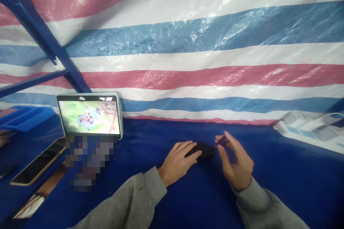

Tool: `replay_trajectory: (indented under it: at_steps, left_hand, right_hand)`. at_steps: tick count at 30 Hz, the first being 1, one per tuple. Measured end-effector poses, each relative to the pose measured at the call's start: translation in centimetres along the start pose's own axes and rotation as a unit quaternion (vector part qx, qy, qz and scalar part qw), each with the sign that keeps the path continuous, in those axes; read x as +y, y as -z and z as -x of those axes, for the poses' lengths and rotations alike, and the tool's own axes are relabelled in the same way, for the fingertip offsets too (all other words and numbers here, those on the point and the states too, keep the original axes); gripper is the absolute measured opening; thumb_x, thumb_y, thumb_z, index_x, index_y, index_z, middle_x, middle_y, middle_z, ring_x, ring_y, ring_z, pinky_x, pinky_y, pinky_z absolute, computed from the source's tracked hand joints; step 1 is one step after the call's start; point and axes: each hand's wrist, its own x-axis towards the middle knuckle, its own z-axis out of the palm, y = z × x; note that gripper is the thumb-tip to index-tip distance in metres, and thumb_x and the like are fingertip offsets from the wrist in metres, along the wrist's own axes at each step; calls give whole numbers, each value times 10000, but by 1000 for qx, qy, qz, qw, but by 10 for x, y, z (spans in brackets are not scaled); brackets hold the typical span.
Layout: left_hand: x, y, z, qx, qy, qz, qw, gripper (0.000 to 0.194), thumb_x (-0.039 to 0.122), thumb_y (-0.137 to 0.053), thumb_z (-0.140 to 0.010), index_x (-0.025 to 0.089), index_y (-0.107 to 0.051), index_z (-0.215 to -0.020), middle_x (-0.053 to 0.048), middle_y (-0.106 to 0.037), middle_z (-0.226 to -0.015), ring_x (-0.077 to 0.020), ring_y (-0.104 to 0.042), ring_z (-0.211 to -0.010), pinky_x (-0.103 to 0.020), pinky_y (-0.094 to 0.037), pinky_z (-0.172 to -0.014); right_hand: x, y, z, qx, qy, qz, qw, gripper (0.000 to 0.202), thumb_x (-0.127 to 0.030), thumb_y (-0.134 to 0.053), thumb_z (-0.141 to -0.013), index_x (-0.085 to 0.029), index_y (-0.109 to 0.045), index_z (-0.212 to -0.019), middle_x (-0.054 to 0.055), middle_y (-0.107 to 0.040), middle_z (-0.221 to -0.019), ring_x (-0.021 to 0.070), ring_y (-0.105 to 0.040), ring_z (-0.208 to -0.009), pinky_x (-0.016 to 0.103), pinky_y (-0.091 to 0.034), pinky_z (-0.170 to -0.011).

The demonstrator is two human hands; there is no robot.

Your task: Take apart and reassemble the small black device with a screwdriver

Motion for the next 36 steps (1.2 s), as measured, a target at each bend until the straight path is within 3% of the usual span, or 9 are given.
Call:
replay_trajectory:
  at_steps: [3,8,14,20,23,27,32,36]
  left_hand:
    - [0,0,1,10,-3,10,1000,291,225,-496,-1022,210,-600,-1293,-107,-604,-1367,-244,-526,-1327,-437,-470,-1075]
    - [0,0,1,22,-3,20,1000,289,226,-493,-1023,216,-608,-1288,-105,-616,-1357,-242,-539,-1319,-447,-479,-1073]
    - [-2,-2,1,22,-1,20,1000,290,223,-509,-1017,212,-610,-1289,-99,-617,-1358,-244,-538,-1321,-447,-478,-1077]
    - [-2,-3,2,22,2,24,999,289,231,-507,-1019,225,-606,-1291,-95,-618,-1358,-236,-533,-1327,-449,-472,-1082]
    - [-2,-3,2,22,4,25,999,289,236,-501,-1023,228,-602,-1293,-96,-621,-1353,-233,-524,-1335,-447,-475,-1077]
    - [-2,-2,1,21,-1,24,999,280,226,-500,-1021,223,-611,-1279,-98,-621,-1352,-237,-529,-1330,-448,-478,-1072]
    - [-1,0,1,21,0,23,1000,283,227,-509,-1018,217,-612,-1282,-100,-617,-1357,-239,-538,-1322,-445,-478,-1073]
    - [-1,0,1,12,5,22,1000,289,227,-519,-1014,220,-610,-1289,-101,-616,-1359,-235,-522,-1338,-442,-477,-1074]
  right_hand:
    - [4,0,4,-2,-46,-18,999,505,-161,-627,-891,-206,-519,-1382,99,-715,-1082,205,-722,-876,397,-614,-817]
    - [11,-2,6,74,-93,-26,993,454,-225,-732,-822,-203,-617,-1260,95,-689,-1048,212,-714,-830,398,-628,-736]
    - [6,0,4,-8,-66,-55,996,529,-188,-569,-933,-217,-452,-1448,132,-681,-1210,235,-728,-961,444,-627,-831]
    - [3,0,-3,55,-12,29,998,579,-138,-691,-840,-266,-544,-1385,103,-686,-1127,230,-704,-934,407,-628,-768]
    - [2,0,-3,28,-2,8,1000,606,-112,-623,-881,-258,-469,-1448,109,-693,-1160,234,-708,-969,431,-614,-829]
    - [5,-1,0,-3,-53,-38,998,567,-142,-585,-912,-231,-448,-1454,135,-644,-1256,236,-709,-982,441,-614,-830]
    - [7,0,0,93,-28,35,995,413,-215,-742,-809,-229,-648,-1211,94,-685,-1056,257,-683,-961,449,-608,-803]
    - [0,2,-6,40,-10,27,999,426,-194,-601,-906,-224,-567,-1330,101,-714,-1103,256,-689,-1014,464,-585,-878]
